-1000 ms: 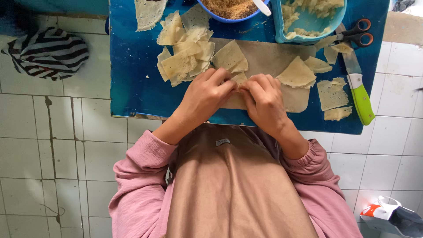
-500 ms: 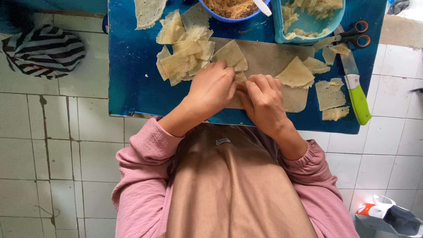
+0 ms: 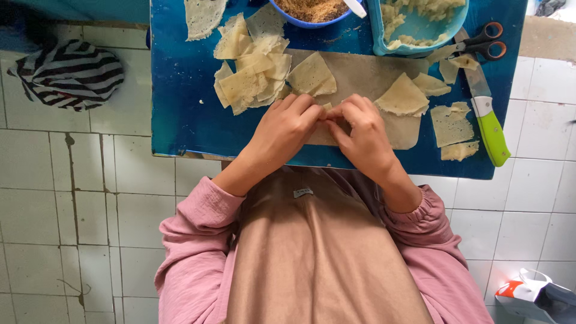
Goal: The person sits at a low table folding thin flat wrappers into triangular pieces, occasionally spooning brown filling from a bowl onto a wrapper and folding it over the filling, placing finished pieces aside and adding completed rolls to a plastic bag.
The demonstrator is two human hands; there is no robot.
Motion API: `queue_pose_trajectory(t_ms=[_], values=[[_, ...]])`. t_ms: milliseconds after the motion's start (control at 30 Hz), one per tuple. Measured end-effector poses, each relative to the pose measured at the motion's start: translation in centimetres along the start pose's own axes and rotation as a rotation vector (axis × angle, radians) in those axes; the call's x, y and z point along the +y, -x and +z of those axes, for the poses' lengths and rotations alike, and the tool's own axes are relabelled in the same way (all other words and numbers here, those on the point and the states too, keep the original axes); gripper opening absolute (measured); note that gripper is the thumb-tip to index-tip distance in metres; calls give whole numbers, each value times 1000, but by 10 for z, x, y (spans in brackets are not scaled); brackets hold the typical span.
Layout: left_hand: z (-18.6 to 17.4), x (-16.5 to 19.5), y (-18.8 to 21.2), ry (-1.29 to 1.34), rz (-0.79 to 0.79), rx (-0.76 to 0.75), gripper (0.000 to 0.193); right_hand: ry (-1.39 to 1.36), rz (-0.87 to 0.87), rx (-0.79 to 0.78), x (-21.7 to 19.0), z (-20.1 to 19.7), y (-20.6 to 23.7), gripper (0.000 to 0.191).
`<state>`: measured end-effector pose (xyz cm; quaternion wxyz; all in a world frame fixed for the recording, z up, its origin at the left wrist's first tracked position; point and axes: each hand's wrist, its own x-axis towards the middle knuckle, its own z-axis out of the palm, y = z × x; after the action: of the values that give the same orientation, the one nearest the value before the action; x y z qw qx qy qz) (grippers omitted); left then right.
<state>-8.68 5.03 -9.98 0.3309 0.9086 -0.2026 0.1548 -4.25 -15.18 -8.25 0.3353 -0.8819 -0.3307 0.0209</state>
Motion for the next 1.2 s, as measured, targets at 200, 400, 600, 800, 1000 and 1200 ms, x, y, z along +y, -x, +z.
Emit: queue_pose_trajectory(t_ms=[200,400,600,800,1000,1200], values=[[5,0,-3,25,-35,20,13,134,-100,132,-7,6,9,20],[16,-4,4,-55,-33,75,13,144,-51,144,1,14,9,14],[27,6,21,-367,-31,115,42,95,4,261,1,24,6,16],[36,2,25,-300,-58,186,51,244,-134,220,0,26,7,20],[37,-1,23,-23,-122,174,36,137,-85,122,6,19,4,9],[36,5,27,-165,-41,258,20,92,-108,208,8,19,9,16]])
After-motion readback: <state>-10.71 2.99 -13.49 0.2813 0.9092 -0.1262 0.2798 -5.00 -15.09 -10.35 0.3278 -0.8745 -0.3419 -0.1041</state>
